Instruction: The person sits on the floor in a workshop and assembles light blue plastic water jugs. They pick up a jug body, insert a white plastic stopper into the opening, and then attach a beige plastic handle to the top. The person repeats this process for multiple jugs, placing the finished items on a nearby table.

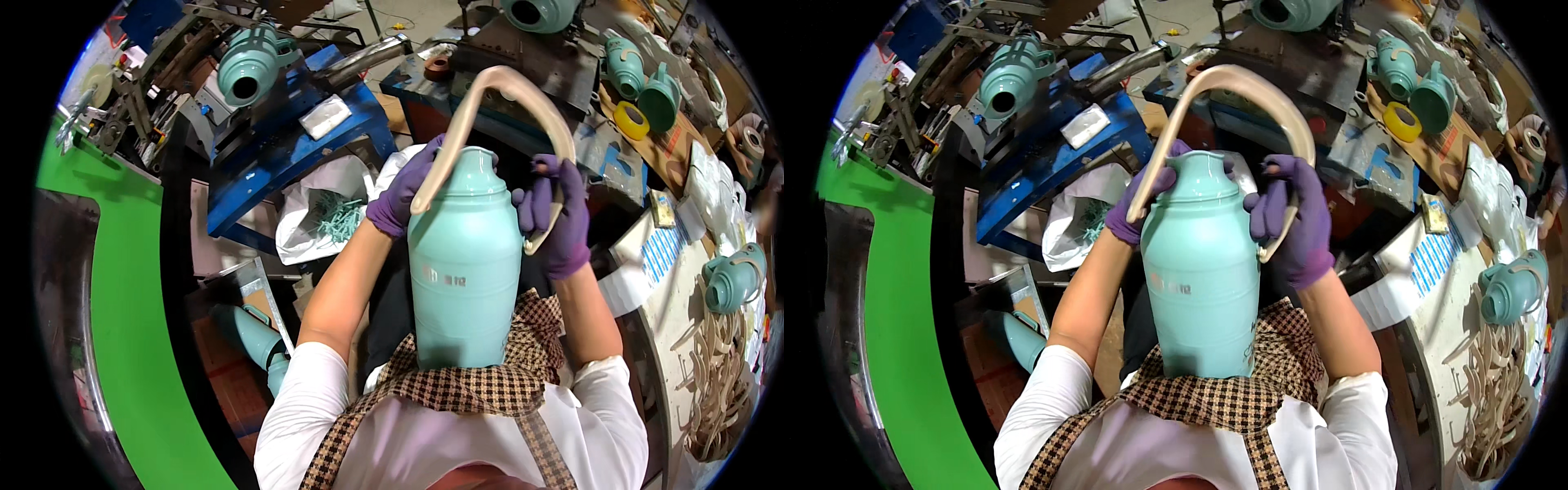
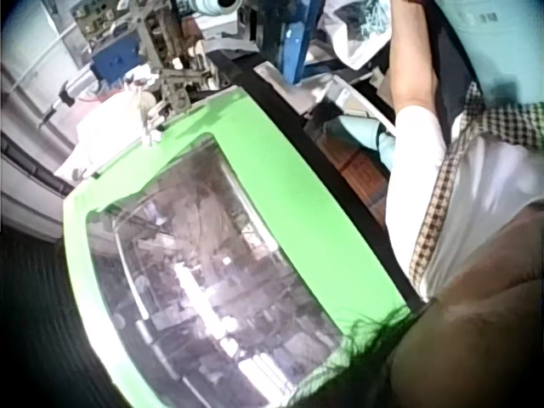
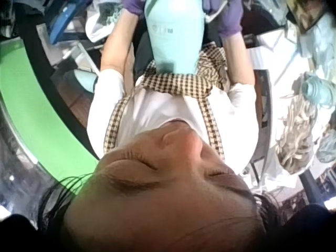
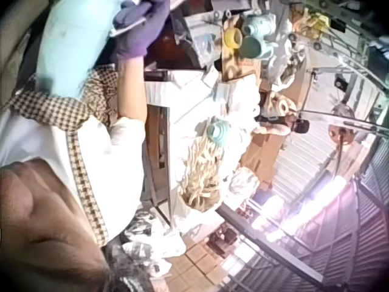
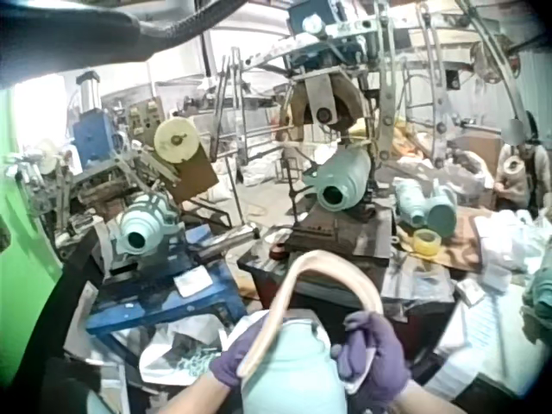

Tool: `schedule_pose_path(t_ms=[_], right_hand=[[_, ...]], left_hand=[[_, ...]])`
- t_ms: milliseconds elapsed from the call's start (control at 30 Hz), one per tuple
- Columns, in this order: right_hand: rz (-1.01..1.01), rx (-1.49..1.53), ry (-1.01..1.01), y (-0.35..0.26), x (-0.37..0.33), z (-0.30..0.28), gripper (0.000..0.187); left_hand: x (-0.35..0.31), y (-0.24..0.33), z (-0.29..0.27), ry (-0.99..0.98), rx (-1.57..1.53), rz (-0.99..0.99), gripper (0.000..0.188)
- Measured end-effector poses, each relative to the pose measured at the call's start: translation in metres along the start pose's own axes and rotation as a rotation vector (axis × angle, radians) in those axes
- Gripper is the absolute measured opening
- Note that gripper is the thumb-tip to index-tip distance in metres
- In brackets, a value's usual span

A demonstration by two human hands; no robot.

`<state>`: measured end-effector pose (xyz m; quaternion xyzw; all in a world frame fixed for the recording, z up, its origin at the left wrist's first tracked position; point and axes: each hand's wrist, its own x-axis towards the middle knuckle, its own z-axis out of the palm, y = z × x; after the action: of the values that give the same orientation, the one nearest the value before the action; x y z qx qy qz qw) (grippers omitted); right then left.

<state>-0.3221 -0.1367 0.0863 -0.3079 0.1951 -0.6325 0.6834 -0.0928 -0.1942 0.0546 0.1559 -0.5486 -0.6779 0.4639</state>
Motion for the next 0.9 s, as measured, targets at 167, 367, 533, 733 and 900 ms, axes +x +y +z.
schedule_pose_path(t_ms=[167,367,533,733,900], right_hand=[[-0.607,-1.235,-0.222,0.017,0.026,0.027,0.015],[-1.383,-1.016,-1.240,0.021,0.008,0.038,0.022],[-0.413,-0.577,-0.363,0.042,0.033,0.020,0.040],[0.009,0.006,-0.397,0.073,0.055,-0.026,0.063],[0.209,0.299,-0.501,0.076,0.056,-0.026,0.079]], left_hand=[[-0.029,0.032,-0.001,0.122,0.128,-0.089,0.052],[-0.041,0.021,-0.009,0.052,0.028,-0.044,0.061],[-0.034,0.030,0.012,0.259,-0.348,0.150,0.074],[-0.039,0.053,0.030,0.081,0.286,0.174,0.032],[-0.046,0.052,0.022,0.141,0.247,0.102,0.022]])
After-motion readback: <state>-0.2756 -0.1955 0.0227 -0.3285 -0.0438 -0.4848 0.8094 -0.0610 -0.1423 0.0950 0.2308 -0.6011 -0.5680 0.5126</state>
